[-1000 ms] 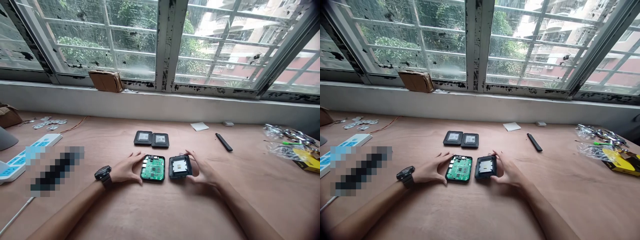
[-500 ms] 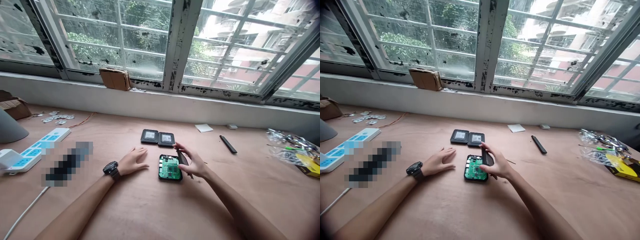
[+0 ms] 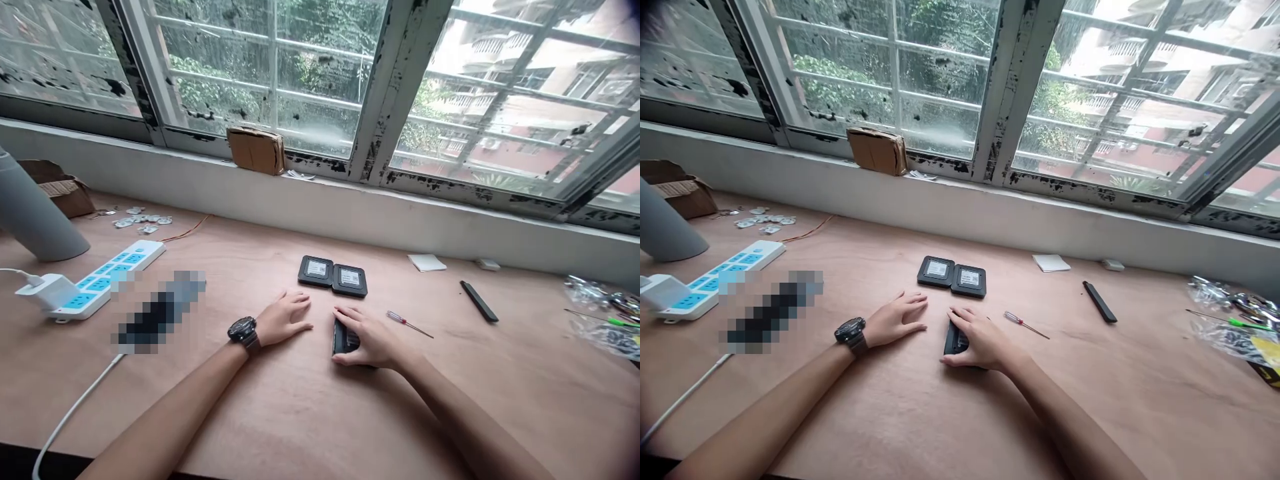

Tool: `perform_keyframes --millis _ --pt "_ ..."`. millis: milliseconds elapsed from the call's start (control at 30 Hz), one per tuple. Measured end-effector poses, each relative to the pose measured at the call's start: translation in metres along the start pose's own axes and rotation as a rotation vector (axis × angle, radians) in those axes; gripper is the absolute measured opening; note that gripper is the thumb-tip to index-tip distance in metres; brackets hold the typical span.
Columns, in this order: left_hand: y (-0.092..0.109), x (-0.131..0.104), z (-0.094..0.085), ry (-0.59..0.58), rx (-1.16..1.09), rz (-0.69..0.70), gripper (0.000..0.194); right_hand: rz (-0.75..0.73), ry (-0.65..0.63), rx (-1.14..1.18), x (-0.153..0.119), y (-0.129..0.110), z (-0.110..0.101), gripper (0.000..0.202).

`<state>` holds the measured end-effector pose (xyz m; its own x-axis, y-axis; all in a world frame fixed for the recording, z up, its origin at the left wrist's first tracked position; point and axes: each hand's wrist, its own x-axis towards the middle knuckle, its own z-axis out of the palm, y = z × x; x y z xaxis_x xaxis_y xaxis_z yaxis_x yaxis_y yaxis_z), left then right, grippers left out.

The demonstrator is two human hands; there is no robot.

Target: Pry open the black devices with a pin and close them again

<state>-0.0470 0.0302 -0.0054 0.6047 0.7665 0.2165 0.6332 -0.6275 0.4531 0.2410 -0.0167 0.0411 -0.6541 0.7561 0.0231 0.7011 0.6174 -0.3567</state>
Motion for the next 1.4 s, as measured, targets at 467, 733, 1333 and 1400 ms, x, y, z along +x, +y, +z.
perform_keyframes --millis 467,733,1333,1400 --pt "-0.0012 -0.0011 0.0026 0.005 0.019 0.017 0.057 0.000 0.086 -0.090 -0.0013 -0.0007 0.0054 0.093" --pt "-0.0020 -0.0013 0.0051 -0.002 0.036 0.015 0.056 0.010 0.136 -0.118 0.0006 -0.0052 0.0051 0.089" --pt "-0.0027 -0.0014 0.0063 0.001 0.034 0.015 0.056 -0.027 0.080 -0.081 -0.0017 -0.0042 -0.0026 0.087" --pt "-0.0025 -0.0014 0.0062 0.001 0.032 0.015 0.055 -0.032 0.073 -0.079 -0.0020 -0.0047 -0.0037 0.087"
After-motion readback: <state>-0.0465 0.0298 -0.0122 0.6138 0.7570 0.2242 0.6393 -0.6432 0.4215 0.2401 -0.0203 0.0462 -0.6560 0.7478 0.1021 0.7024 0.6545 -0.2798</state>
